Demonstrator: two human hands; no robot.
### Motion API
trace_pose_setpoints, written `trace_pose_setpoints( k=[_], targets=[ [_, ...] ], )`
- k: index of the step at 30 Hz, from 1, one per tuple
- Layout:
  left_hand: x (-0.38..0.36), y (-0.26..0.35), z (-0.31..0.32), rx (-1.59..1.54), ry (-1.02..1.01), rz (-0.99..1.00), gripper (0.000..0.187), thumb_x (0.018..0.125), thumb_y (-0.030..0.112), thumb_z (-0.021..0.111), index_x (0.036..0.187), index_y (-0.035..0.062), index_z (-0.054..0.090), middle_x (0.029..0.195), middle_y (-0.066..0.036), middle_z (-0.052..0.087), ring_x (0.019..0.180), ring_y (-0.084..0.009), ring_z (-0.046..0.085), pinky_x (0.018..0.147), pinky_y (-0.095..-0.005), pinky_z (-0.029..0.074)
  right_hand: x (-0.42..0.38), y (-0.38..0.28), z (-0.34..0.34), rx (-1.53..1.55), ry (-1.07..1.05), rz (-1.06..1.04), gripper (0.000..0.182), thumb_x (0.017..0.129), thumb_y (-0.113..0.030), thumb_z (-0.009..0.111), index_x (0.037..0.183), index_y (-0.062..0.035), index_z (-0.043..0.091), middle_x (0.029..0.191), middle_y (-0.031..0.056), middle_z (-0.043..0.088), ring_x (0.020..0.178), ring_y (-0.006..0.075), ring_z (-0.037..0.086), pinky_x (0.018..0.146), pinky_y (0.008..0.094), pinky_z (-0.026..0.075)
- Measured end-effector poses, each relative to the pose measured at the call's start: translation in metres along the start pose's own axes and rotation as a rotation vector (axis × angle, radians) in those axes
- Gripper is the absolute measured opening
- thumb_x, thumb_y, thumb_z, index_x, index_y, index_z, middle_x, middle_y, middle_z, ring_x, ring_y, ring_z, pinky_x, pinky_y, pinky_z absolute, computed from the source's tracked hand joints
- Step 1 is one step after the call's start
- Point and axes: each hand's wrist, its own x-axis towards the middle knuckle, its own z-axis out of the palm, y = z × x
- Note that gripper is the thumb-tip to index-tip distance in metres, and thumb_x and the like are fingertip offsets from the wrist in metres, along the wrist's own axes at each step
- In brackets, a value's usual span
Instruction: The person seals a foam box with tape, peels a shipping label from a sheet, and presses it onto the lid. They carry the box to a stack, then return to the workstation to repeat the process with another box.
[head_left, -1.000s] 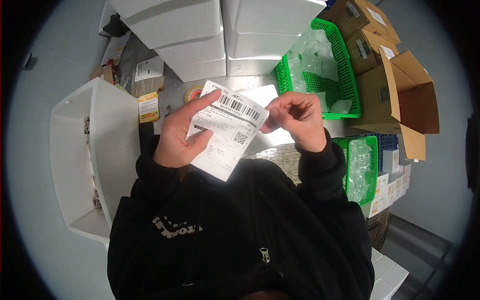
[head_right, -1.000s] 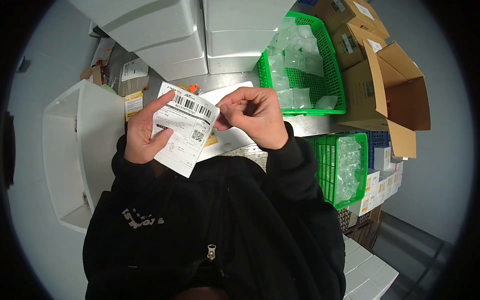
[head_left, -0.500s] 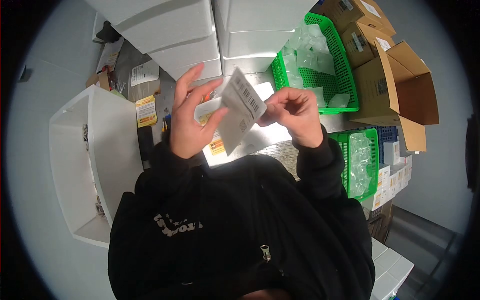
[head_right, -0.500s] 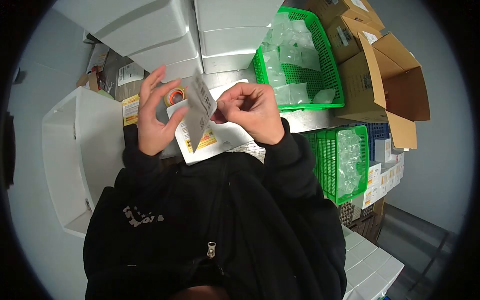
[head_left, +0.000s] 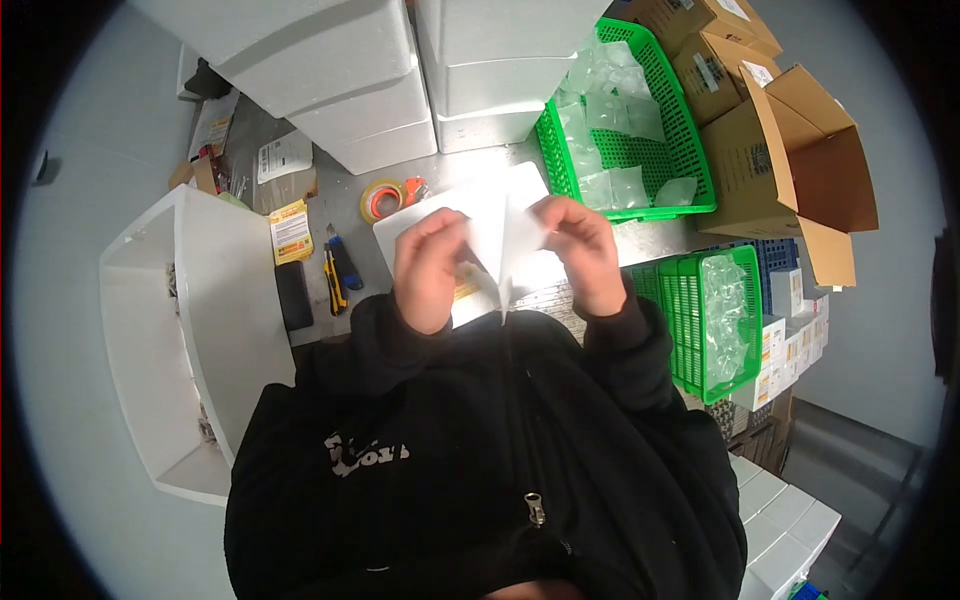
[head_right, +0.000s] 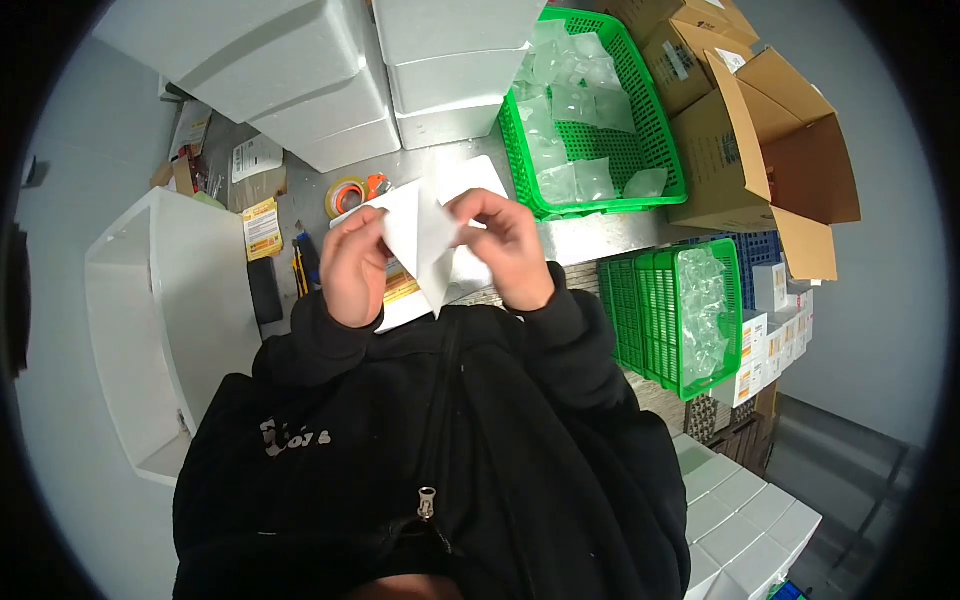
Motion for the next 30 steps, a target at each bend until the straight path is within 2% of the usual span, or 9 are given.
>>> trace_pose_setpoints(
  k=[1, 4, 5, 8, 11, 14, 20, 25, 30],
  targets=[
    [0.001, -0.002, -0.002, -0.295, 0.027, -0.067, 0.017, 0.091, 0.006, 0.054, 0.103, -0.0018, 0.063, 0.098, -0.009, 0.066, 0.092, -0.0164, 0.061, 0.083, -0.0296, 0.046, -0.004, 0.008, -0.007, 0.315, -0.002, 0.028, 0.011, 0.085, -0.008, 0.047, 0.092, -0.0022, 0.053, 0.098, 0.0056, 0.061, 0.091, 0.0127, 0.056, 0.087, 0.0286, 0.045],
    [0.004, 0.010, -0.003, 0.038, -0.195, 0.096, 0.031, 0.086, 0.005, 0.050, 0.116, -0.0010, 0.056, 0.114, -0.016, 0.058, 0.104, -0.0202, 0.057, 0.089, -0.0357, 0.045, -0.016, 0.001, -0.019, 0.344, 0.043, 0.048, 0.015, 0.087, -0.021, 0.047, 0.090, -0.0064, 0.049, 0.089, 0.0029, 0.054, 0.083, 0.0124, 0.053, 0.085, 0.0300, 0.047],
    [0.004, 0.008, 0.010, 0.449, -0.067, 0.434, 0.032, 0.079, 0.008, 0.064, 0.111, 0.0020, 0.060, 0.121, -0.018, 0.055, 0.108, -0.0260, 0.058, 0.092, -0.0381, 0.044, -0.019, -0.002, -0.022, 0.324, 0.039, 0.066, 0.013, 0.088, -0.019, 0.046, 0.091, -0.0059, 0.050, 0.091, 0.0039, 0.057, 0.083, 0.0107, 0.053, 0.084, 0.0310, 0.048],
    [0.025, 0.046, 0.041, 1.250, -0.437, 0.822, 0.032, 0.068, 0.006, 0.075, 0.098, 0.0068, 0.067, 0.120, -0.015, 0.059, 0.114, -0.0287, 0.057, 0.092, -0.0383, 0.043, -0.031, -0.017, -0.026, 0.134, -0.032, 0.147, 0.012, 0.089, -0.016, 0.046, 0.092, -0.0054, 0.051, 0.095, 0.0042, 0.059, 0.083, 0.0092, 0.053, 0.082, 0.0306, 0.049],
    [0.048, 0.040, 0.036, 1.190, -0.706, 0.829, 0.027, 0.066, 0.008, 0.078, 0.091, 0.0121, 0.070, 0.116, -0.007, 0.063, 0.112, -0.0278, 0.056, 0.091, -0.0365, 0.042, -0.038, -0.019, -0.031, 0.055, -0.029, 0.107, 0.011, 0.089, -0.015, 0.048, 0.092, -0.0045, 0.052, 0.098, 0.0044, 0.062, 0.086, 0.0091, 0.055, 0.082, 0.0293, 0.049],
    [0.046, 0.035, 0.037, 1.108, -0.700, 0.772, 0.024, 0.062, 0.004, 0.078, 0.084, 0.0096, 0.071, 0.114, -0.006, 0.065, 0.116, -0.0293, 0.056, 0.093, -0.0401, 0.042, -0.049, -0.011, -0.040, 0.093, 0.059, 0.092, 0.014, 0.090, -0.016, 0.049, 0.094, -0.0032, 0.055, 0.099, 0.0043, 0.062, 0.089, 0.0100, 0.058, 0.080, 0.0288, 0.051],
    [0.055, 0.005, 0.069, 1.063, -0.771, 0.776, 0.028, 0.066, 0.010, 0.082, 0.093, 0.0128, 0.074, 0.114, -0.007, 0.064, 0.104, -0.0288, 0.061, 0.091, -0.0403, 0.044, -0.071, -0.008, -0.038, 0.113, 0.195, 0.148, 0.018, 0.093, -0.019, 0.050, 0.097, -0.0029, 0.057, 0.097, 0.0011, 0.059, 0.089, 0.0093, 0.059, 0.078, 0.0288, 0.056],
    [0.061, -0.004, 0.066, 0.937, -0.878, 0.866, 0.026, 0.064, 0.010, 0.083, 0.088, 0.0147, 0.075, 0.118, -0.008, 0.064, 0.105, -0.0285, 0.061, 0.091, -0.0384, 0.045, -0.081, 0.004, -0.050, 0.143, 0.215, 0.089, 0.011, 0.091, -0.019, 0.054, 0.088, -0.0079, 0.057, 0.105, 0.0012, 0.065, 0.077, 0.0024, 0.049, 0.065, 0.0181, 0.039],
    [0.061, -0.012, 0.080, 1.015, -0.898, 0.758, 0.029, 0.062, 0.013, 0.085, 0.090, 0.0169, 0.076, 0.122, -0.008, 0.063, 0.110, -0.0302, 0.058, 0.092, -0.0389, 0.045, -0.090, 0.009, -0.047, 0.170, 0.270, 0.098, 0.014, 0.091, -0.019, 0.053, 0.085, -0.0077, 0.057, 0.104, 0.0012, 0.066, 0.076, 0.0024, 0.048, 0.063, 0.0188, 0.038]
  ],
)
